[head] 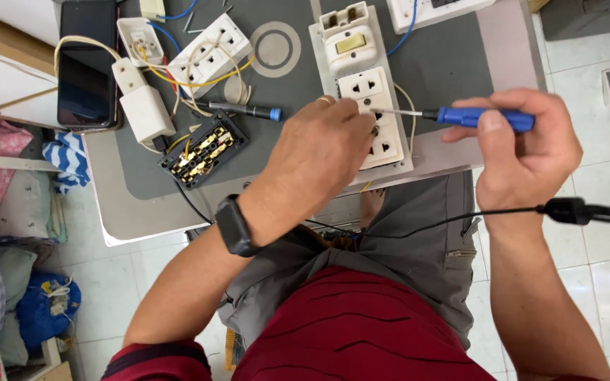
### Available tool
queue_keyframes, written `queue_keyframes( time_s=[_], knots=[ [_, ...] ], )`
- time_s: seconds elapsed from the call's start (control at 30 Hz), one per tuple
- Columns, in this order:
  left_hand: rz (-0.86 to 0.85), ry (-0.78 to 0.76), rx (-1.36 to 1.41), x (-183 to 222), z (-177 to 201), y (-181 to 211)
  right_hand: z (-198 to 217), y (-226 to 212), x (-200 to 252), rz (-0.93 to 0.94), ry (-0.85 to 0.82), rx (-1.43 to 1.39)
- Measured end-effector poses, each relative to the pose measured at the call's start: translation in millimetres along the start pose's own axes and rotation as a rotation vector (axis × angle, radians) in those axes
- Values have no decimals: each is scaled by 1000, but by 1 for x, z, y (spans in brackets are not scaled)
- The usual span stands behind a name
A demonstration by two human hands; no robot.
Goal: Installing and wiring relay components and sockets onto a mounting board using a screwdriver.
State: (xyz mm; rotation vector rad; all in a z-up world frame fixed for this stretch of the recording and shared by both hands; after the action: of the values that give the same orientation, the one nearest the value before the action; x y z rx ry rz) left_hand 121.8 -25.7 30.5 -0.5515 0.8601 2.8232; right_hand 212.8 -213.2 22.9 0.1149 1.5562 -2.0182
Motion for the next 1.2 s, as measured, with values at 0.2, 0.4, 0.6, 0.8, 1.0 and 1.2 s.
queue_keyframes(
  time_s=[0.2, 0.4, 0.6, 0.8, 1.0, 1.2],
  knots=[
    [26, -163, 109, -10, 12, -1, 8, 3, 8, 7, 111, 38],
    [-77, -151, 112, -11, 14, -7, 15, 16, 7, 27, 131, -16],
    [-64, -97, 211, -6, 12, -6, 20, 2, -6, 110, 26, 37],
    [21, -52, 218, -4, 12, -1, 28, -5, -20, 283, -49, 177],
    [57, 0, 194, 1, 0, -4, 32, -3, -23, 312, -72, 181],
    [76, 80, 363, 2, -3, -11, 32, -9, -24, 294, -92, 200]
  ],
)
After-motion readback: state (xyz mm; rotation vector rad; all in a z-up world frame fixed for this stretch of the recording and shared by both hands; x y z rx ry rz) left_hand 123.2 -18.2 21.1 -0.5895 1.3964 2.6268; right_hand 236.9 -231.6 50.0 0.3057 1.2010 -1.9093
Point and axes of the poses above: each hand's wrist, its own x-axis away from the middle knuckle, its own z-axis out of the back of the hand, y = z × x, the point moved 1 cm from there along -x, towards the middle knuckle, and after that the axes turned 12 degrees about x, right-handed, at the moved point
